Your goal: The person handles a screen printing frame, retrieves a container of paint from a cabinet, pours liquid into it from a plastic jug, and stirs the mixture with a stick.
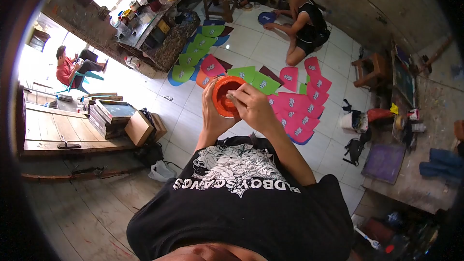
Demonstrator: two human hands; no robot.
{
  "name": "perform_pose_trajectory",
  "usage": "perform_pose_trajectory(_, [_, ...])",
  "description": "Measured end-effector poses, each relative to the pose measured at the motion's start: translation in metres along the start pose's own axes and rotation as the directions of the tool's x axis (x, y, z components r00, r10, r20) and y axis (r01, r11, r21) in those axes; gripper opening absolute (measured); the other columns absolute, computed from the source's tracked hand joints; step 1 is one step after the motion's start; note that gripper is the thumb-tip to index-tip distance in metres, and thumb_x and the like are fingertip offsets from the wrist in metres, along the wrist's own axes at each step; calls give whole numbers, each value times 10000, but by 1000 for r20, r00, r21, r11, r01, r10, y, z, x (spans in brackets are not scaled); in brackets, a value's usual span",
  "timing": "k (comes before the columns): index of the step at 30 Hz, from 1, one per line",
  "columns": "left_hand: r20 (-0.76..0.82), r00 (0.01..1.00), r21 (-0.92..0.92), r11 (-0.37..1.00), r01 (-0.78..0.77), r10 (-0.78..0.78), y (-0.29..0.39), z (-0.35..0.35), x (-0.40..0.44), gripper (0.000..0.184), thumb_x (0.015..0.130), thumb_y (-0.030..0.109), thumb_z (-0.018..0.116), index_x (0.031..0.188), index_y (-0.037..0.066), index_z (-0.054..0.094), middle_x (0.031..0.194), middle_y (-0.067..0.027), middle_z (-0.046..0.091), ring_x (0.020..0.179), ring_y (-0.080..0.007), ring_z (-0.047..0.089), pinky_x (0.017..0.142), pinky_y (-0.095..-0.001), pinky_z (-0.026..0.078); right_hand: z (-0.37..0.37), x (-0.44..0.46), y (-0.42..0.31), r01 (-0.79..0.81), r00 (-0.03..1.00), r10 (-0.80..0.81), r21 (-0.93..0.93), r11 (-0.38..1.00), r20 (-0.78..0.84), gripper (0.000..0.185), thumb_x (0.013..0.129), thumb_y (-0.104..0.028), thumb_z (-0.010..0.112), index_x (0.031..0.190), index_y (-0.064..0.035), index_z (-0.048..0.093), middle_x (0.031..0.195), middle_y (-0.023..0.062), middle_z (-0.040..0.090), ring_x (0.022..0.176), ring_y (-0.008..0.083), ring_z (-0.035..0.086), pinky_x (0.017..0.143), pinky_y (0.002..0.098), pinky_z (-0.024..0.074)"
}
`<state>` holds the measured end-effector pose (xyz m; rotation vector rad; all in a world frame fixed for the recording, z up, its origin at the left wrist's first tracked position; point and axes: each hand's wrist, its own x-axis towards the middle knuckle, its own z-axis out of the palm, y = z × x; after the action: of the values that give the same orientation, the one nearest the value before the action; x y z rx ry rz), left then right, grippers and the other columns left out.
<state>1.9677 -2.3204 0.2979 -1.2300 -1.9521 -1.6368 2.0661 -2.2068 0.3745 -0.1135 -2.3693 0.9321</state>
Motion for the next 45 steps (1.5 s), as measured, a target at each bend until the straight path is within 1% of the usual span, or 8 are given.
perform_pose_trajectory(6, [0,1000,-12,1000,21,-21,-3,1,2,1065,595,165,934,1478,2,360,1456,-219,499,1375,-416,480,1158,-505,396,-9,-2,1,-33,999,41,-230,973,34,141,900,-70,749,1028,-12,745,925,104,648,829,289,690,719,383,573])
perform_pose_trajectory(11, [10,1000,27,1000,-8,8,6,-4,5,1059,614,132,947,1480,5,350,1429,-215,546,1318,-392,533,1123,-489,437,3,4,0,18,999,-17,11,1000,-35,147,891,-65,769,1026,-10,749,909,111,659,772,277,682,677,372,555])
perform_pose_trajectory(17, [-23,1000,26,1000,-6,6,5,3,9,1096,603,169,971,1484,7,340,1422,-215,554,1318,-393,531,1122,-492,437,-11,2,3,2,998,12,-206,979,68,153,899,-78,748,1035,-7,746,921,107,650,818,286,688,719,369,569])
perform_pose_trajectory(23, [-18,1000,19,1000,8,-8,7,-2,7,1044,630,133,947,1476,7,349,1414,-210,561,1312,-393,538,1121,-484,439,0,9,1,9,997,-7,19,1000,-72,134,891,-55,766,1018,-12,757,913,119,664,773,266,689,679,360,559])
perform_pose_trajectory(27, [-11,1000,45,999,14,-13,3,-3,3,1044,633,145,951,1476,6,351,1413,-212,561,1319,-397,534,1118,-486,441,-6,2,8,-36,999,32,-172,985,-27,137,895,-75,752,1018,-14,750,916,114,653,794,291,688,709,388,562])
perform_pose_trajectory(33, [-24,1000,14,1000,8,-8,1,-2,1,1028,615,135,912,1477,1,368,1435,-226,516,1350,-418,506,1151,-503,406,8,3,-1,-27,998,26,19,999,53,132,895,-63,745,1014,-9,734,923,115,649,808,292,680,703,393,561])
perform_pose_trajectory(38, [-32,999,-33,999,17,-18,1,0,2,1017,626,140,911,1475,4,368,1437,-228,517,1344,-421,509,1146,-508,413,-10,8,1,-23,998,40,-265,964,58,144,897,-66,746,1025,0,736,946,111,646,851,294,682,748,387,568])
perform_pose_trajectory(45, [-7,1000,-29,1000,7,-7,3,0,2,1038,597,117,916,1471,2,367,1441,-228,507,1357,-423,493,1147,-505,415,1,7,1,1,998,-1,8,1000,67,134,919,-96,731,1013,0,723,932,109,636,830,290,673,739,403,565])
